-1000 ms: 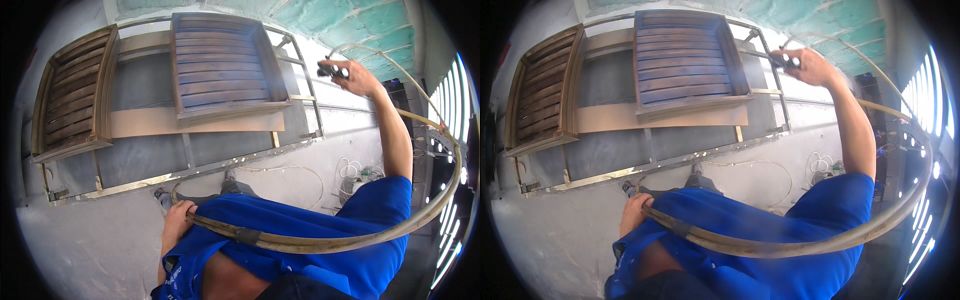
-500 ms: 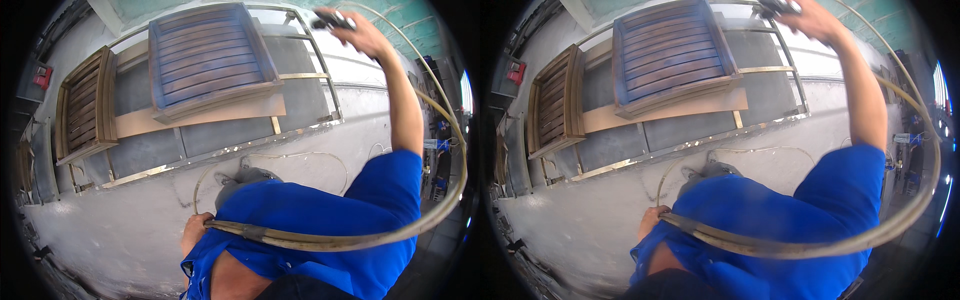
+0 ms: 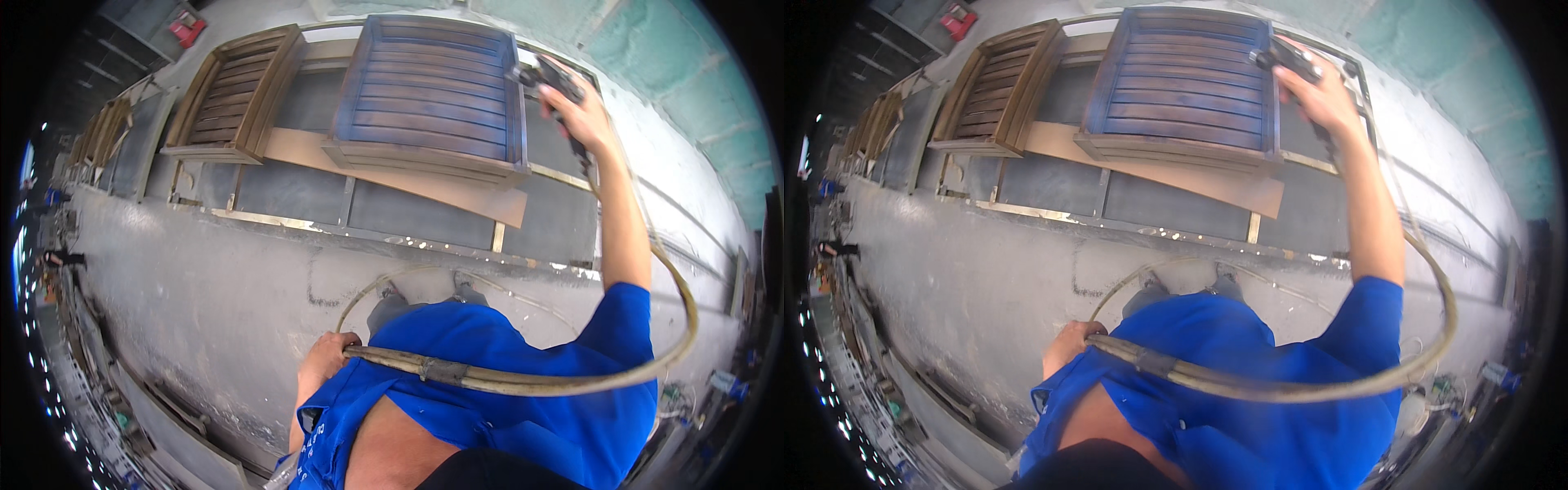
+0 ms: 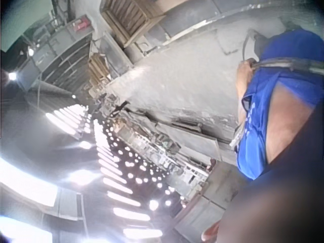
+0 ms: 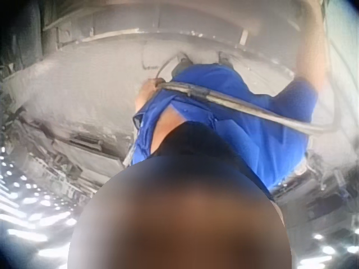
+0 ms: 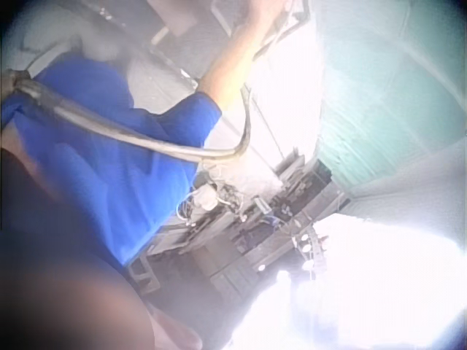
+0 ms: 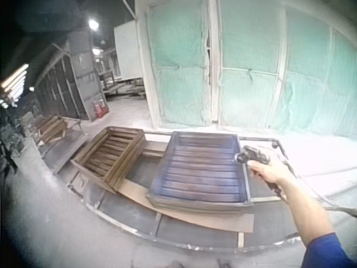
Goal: The person uses a spray gun to apply a dark coating to wooden furniture frames and slatted panels in a workshop. The person moves around the items, spraying different sides and surfaces systematically.
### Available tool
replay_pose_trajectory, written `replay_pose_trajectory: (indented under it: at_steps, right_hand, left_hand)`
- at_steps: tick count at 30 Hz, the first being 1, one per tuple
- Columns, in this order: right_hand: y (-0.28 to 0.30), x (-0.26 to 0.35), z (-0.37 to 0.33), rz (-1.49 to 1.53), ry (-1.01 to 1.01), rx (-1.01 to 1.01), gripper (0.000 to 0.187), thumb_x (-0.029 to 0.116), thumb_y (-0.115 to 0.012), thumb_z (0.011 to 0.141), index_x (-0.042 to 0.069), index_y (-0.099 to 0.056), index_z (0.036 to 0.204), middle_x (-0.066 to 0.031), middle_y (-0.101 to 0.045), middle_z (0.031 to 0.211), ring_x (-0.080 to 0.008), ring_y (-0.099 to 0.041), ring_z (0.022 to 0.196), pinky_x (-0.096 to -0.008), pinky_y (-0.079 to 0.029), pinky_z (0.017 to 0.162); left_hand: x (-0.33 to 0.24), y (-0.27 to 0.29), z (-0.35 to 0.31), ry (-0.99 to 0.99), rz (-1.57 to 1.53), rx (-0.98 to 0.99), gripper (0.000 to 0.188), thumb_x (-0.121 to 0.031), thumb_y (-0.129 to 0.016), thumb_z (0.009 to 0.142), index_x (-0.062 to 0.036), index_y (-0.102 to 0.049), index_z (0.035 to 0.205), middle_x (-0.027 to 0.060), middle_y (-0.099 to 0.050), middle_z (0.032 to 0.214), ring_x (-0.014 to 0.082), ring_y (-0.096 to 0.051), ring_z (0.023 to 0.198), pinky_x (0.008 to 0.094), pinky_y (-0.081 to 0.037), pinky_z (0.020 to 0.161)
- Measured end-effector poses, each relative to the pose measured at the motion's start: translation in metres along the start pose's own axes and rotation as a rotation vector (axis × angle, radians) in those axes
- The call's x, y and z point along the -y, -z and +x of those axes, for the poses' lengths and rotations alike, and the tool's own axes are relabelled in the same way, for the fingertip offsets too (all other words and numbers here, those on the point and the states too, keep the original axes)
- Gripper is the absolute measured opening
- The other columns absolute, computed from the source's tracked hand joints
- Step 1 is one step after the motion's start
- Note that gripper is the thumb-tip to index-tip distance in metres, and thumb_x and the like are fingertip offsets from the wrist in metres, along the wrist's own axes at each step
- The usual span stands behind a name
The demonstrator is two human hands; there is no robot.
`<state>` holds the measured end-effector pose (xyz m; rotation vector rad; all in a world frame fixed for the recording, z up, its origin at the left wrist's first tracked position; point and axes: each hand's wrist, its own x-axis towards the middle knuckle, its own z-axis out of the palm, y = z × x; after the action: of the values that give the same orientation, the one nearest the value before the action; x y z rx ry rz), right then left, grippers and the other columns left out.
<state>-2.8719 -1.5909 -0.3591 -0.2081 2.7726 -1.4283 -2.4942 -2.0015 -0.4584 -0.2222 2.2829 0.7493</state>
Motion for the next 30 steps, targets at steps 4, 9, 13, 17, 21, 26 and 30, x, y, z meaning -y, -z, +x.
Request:
replay_pose_trajectory:
  at_steps: [4,9,13,17,21,26,30]
  right_hand:
    - [-0.047,-0.032,0.098,0.161,0.154,-0.021,0.057,0.031,-0.071,0.099,0.025,-0.056,0.153,0.0012,-0.067,0.074,-0.0082,-0.059,0.059,-0.0277,-0.046,0.049]
    - [-0.086,-0.04,0.16,0.128,0.127,-0.02,0.055,0.03,-0.069,0.1,0.03,-0.055,0.154,0.0008,-0.069,0.079,-0.0086,-0.065,0.065,-0.0286,-0.051,0.05]
    - [-0.073,-0.041,0.144,0.174,0.22,0.196,0.057,0.028,-0.067,0.1,0.025,-0.054,0.155,0.0002,-0.066,0.078,-0.0084,-0.063,0.065,-0.0281,-0.051,0.05]
    - [-0.037,-0.047,0.082,0.242,0.255,0.448,0.057,0.022,-0.068,0.097,0.021,-0.057,0.153,-0.0021,-0.068,0.084,-0.0092,-0.063,0.065,-0.0283,-0.051,0.048]
    - [-0.021,-0.044,0.056,0.248,0.214,0.449,0.056,0.02,-0.068,0.096,0.026,-0.059,0.151,-0.0016,-0.071,0.1,-0.0091,-0.064,0.071,-0.0276,-0.05,0.049]
    - [-0.056,-0.034,0.14,0.234,0.37,0.131,0.054,0.022,-0.068,0.097,0.023,-0.058,0.151,-0.0049,-0.076,0.096,-0.0131,-0.07,0.074,-0.0352,-0.059,0.076]
    - [-0.104,-0.003,0.236,-0.023,0.857,-0.282,0.046,0.022,-0.065,0.095,0.014,-0.063,0.141,-0.0101,-0.073,0.092,-0.0183,-0.069,0.071,-0.0358,-0.054,0.055]
  left_hand:
    - [-0.056,-0.056,-0.024,0.201,-0.146,-0.087,0.033,-0.03,-0.074,0.079,-0.0092,-0.079,0.104,0.0215,-0.076,0.095,0.0403,-0.073,0.099,0.0465,-0.057,0.087]
    - [-0.127,-0.095,-0.063,0.37,-0.148,-0.183,0.033,-0.029,-0.074,0.08,-0.01,-0.078,0.107,0.0211,-0.076,0.098,0.0377,-0.073,0.103,0.0444,-0.056,0.09]
    - [-0.171,-0.116,-0.08,0.492,-0.081,-0.347,0.033,-0.028,-0.073,0.08,-0.0102,-0.078,0.108,0.0206,-0.075,0.1,0.0371,-0.072,0.106,0.0441,-0.055,0.092]
    - [-0.191,-0.12,-0.075,0.512,-0.152,-0.343,0.033,-0.026,-0.072,0.082,-0.0122,-0.078,0.112,0.0203,-0.074,0.11,0.038,-0.069,0.112,0.0449,-0.054,0.096]
    - [-0.201,-0.116,-0.071,0.479,-0.18,-0.299,0.032,-0.023,-0.072,0.084,-0.013,-0.077,0.114,0.0221,-0.073,0.113,0.0405,-0.067,0.114,0.0466,-0.054,0.097]
    - [-0.21,-0.111,-0.084,0.468,-0.134,-0.421,0.03,-0.021,-0.072,0.083,-0.0112,-0.078,0.111,0.022,-0.075,0.103,0.042,-0.071,0.105,0.0481,-0.055,0.091]
    - [-0.195,-0.11,-0.095,0.47,-0.187,-0.373,0.03,-0.023,-0.07,0.087,-0.0138,-0.078,0.114,0.0184,-0.074,0.11,0.0367,-0.07,0.11,0.0451,-0.055,0.095]
